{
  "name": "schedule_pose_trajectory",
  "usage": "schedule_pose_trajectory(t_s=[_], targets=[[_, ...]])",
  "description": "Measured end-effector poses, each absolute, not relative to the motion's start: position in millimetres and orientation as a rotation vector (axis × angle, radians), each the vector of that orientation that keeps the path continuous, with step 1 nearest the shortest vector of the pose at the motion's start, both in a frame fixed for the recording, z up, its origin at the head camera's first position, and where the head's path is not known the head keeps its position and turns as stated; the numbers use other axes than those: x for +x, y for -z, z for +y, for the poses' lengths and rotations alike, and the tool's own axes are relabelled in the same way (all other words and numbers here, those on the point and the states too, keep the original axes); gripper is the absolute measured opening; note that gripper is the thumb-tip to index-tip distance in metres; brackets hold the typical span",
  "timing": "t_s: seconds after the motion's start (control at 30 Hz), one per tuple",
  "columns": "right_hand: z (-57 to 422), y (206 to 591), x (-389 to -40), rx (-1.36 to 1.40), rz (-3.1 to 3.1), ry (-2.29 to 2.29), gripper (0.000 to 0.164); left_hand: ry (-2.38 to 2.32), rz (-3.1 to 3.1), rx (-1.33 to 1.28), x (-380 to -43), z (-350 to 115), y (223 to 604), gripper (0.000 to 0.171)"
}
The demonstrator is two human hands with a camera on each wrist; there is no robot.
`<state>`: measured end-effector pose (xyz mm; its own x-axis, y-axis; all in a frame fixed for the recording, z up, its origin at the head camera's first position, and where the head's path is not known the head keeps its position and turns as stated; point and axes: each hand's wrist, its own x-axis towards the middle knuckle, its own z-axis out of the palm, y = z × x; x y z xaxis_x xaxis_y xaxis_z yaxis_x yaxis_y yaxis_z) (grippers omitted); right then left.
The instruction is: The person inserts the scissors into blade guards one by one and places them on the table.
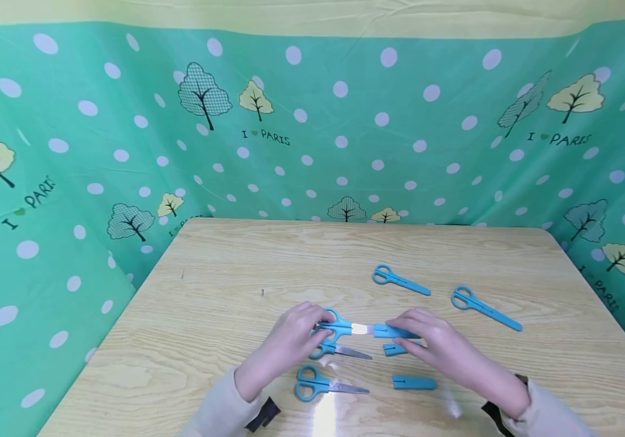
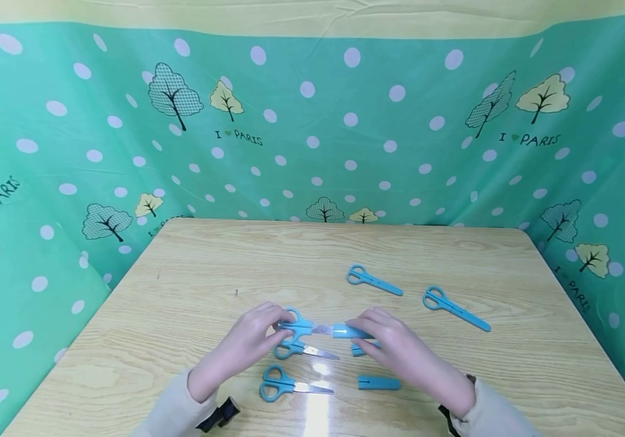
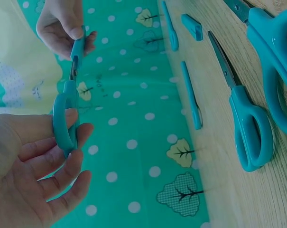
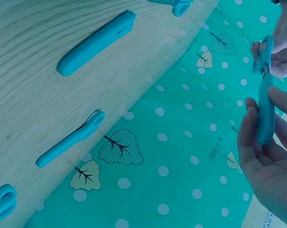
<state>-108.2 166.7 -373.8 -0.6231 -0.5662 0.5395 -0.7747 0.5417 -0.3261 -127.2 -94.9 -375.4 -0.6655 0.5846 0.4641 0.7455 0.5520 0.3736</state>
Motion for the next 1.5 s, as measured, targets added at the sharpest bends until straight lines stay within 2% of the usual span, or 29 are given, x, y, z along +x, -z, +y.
schedule_pose_trajectory(t_s=[0.77, 1.5], targets=[[163.1, 377.9, -108.1, 1.219, -2.348, -0.833, 0.031, 0.765, -2.449, -1.144, -123.3, -88.8, 374.2, 0.016], [162.6, 382.3, -109.5, 1.264, -2.249, -0.861, 0.019, 0.740, -2.409, -1.196, -125.9, -87.8, 375.6, 0.016]])
